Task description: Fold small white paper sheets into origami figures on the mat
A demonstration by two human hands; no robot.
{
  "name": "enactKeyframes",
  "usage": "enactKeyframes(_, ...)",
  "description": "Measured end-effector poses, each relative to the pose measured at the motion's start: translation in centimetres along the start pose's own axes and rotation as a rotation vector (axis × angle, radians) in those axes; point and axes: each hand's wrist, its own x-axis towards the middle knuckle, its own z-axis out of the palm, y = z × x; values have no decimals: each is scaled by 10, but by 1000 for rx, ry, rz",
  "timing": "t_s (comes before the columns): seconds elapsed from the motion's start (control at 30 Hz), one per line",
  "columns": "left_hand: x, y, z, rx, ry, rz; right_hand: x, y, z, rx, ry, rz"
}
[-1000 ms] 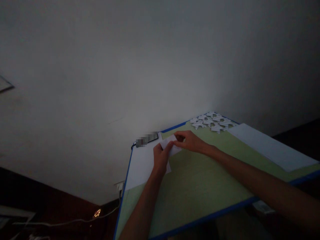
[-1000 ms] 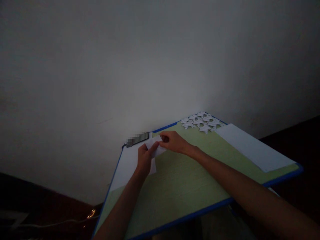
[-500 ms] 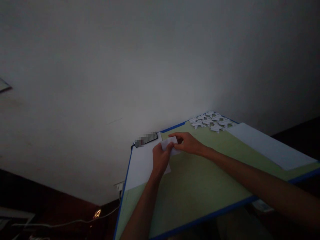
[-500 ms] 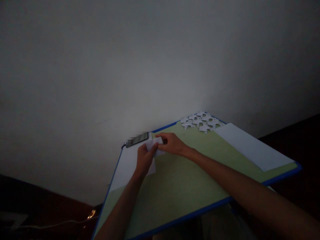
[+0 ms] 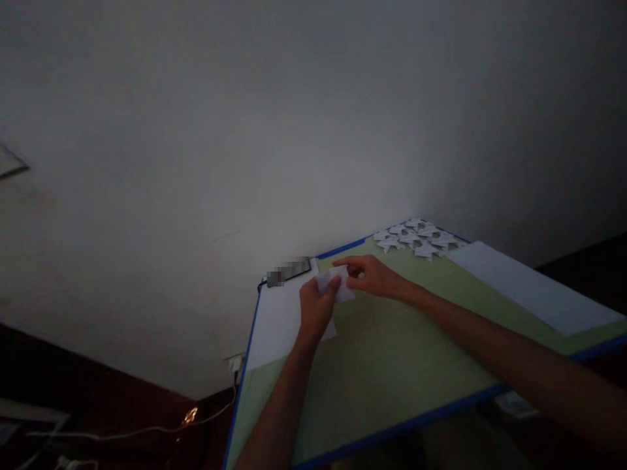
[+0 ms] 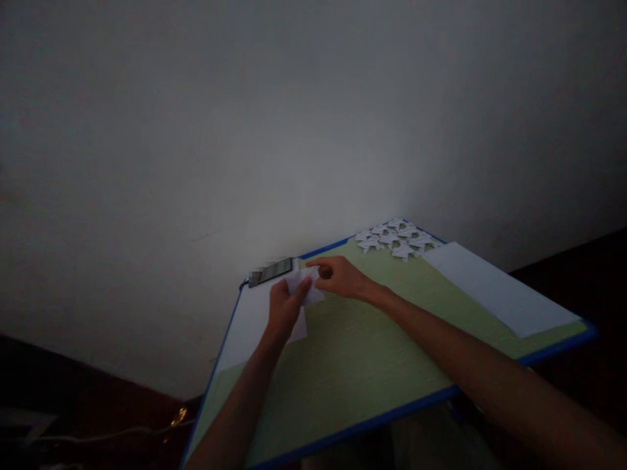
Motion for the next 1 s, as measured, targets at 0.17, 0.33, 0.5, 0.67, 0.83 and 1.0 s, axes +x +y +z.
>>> enactKeyframes(0.17,1,-7,0,-7,10,-31,-1,-1,-2,43,10,-32)
enactKeyframes(0.33,0,-1,3,-139,-9,-67,-1,1,1,128,16,-13)
enactKeyframes(0.5,-1,10,3,-324,-40,-128,4,7,-2,163,104,38)
enactKeyframes(0.67,0,11,1,-374,-106,-153,5,7,-5,233,117,74)
enactKeyframes(0.83,-1,11,1,-320,-59,-167,0,0,-6,243,29,46)
enactKeyframes(1.0,-2,13,2,-233,-28,-185,-4,-6,-8,43,14,-52)
